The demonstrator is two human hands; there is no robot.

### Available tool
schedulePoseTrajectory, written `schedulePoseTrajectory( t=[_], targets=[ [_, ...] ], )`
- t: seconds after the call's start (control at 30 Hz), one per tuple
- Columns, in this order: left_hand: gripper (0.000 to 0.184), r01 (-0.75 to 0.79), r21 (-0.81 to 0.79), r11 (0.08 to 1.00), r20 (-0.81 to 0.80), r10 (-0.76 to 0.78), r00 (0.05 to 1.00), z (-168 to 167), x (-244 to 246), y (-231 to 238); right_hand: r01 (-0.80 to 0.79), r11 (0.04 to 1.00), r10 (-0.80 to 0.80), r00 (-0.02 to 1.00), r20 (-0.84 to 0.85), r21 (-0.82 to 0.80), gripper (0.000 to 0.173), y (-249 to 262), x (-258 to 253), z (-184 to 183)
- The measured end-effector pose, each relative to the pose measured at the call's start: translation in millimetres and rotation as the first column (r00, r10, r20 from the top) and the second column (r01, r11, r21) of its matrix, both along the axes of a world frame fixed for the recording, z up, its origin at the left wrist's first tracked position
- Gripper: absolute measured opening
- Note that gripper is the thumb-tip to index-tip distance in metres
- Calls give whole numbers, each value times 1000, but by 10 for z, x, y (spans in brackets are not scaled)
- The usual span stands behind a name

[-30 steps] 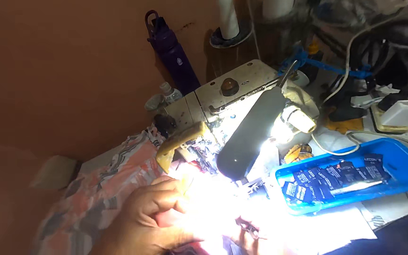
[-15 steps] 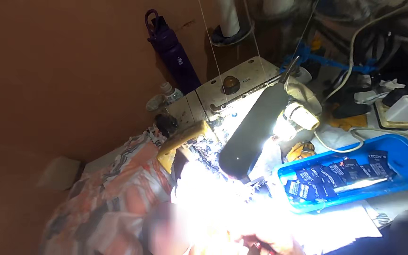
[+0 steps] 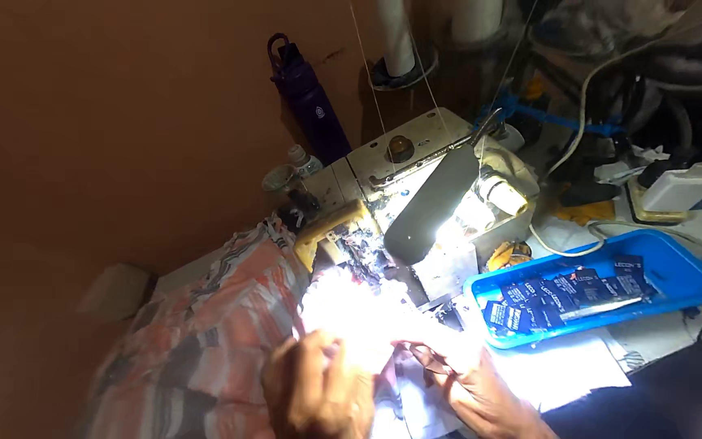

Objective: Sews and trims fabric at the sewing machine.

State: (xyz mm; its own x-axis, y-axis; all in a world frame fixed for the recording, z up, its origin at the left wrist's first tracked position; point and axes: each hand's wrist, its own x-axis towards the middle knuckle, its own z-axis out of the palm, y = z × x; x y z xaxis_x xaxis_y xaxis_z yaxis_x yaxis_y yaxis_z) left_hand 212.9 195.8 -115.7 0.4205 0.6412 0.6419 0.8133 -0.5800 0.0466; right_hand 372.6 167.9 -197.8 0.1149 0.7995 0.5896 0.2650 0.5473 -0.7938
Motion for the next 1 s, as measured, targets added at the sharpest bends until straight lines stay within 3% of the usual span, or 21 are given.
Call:
schedulePoseTrajectory(
  t=[0.07, 0.13, 0.2, 0.33, 0.43, 0.53, 0.6, 0.63, 0.67, 0.73, 0.8, 0.87, 0.97, 1.0],
  targets=[
    [26, 107, 103, 989, -69, -100, 993, 122, -115, 312, 46, 999, -47, 999, -22, -9, 28, -146, 33, 35],
    [25, 260, 7, 965, -152, -256, 955, 161, -255, 634, 91, 996, -92, 995, 31, 5, 28, -326, 83, 86],
    [25, 310, -75, 948, -226, -319, 920, 172, -340, 840, 86, 996, -82, 990, 115, -29, 23, -556, 113, 147],
    [22, 293, 5, 956, -346, -274, 897, 268, -452, 892, -198, 948, 231, 967, 111, -250, 25, -874, 135, 117],
    [28, 271, 6, 963, -388, -247, 888, 400, -577, 845, -281, 911, 333, 934, 133, -303, 23, -869, 83, 78],
    [33, 422, -165, 891, -194, -449, 872, 647, -787, 629, -260, 856, 400, 881, 253, -447, 21, -689, -81, 273],
    [36, 600, -416, 684, 51, -641, 766, 921, -893, 299, -268, 741, 517, 813, 268, -616, 28, -437, -349, 451],
    [36, 630, -509, 587, 150, -660, 736, 1061, -833, 92, -263, 744, 519, 807, 282, -614, 28, -317, -544, 499],
    [32, 632, -540, 556, 196, -647, 736, 1110, -772, -53, -227, 814, 447, 832, 327, -535, 23, -234, -769, 487],
    [35, 595, -524, 609, 210, -585, 783, 1020, -778, -119, -154, 952, 245, 901, 359, -264, 20, -88, -1221, 273],
    [43, 556, -506, 659, 225, -522, 823, 936, -898, -73, -179, 968, 235, 892, 385, -175, 20, -21, -1469, 30],
    [43, 455, -503, 735, 150, -444, 883, 931, -994, -95, -286, 921, 373, 847, 380, -265, 19, -116, -1470, -32],
    [32, 234, -388, 892, -54, -275, 960, 845, -1010, -124, -422, 766, 603, 735, 311, -485, 33, -306, -1052, 80],
    [29, 196, -349, 916, -72, -235, 969, 820, -1024, -106, -455, 751, 622, 730, 282, -478, 30, -337, -870, 117]
  ],
)
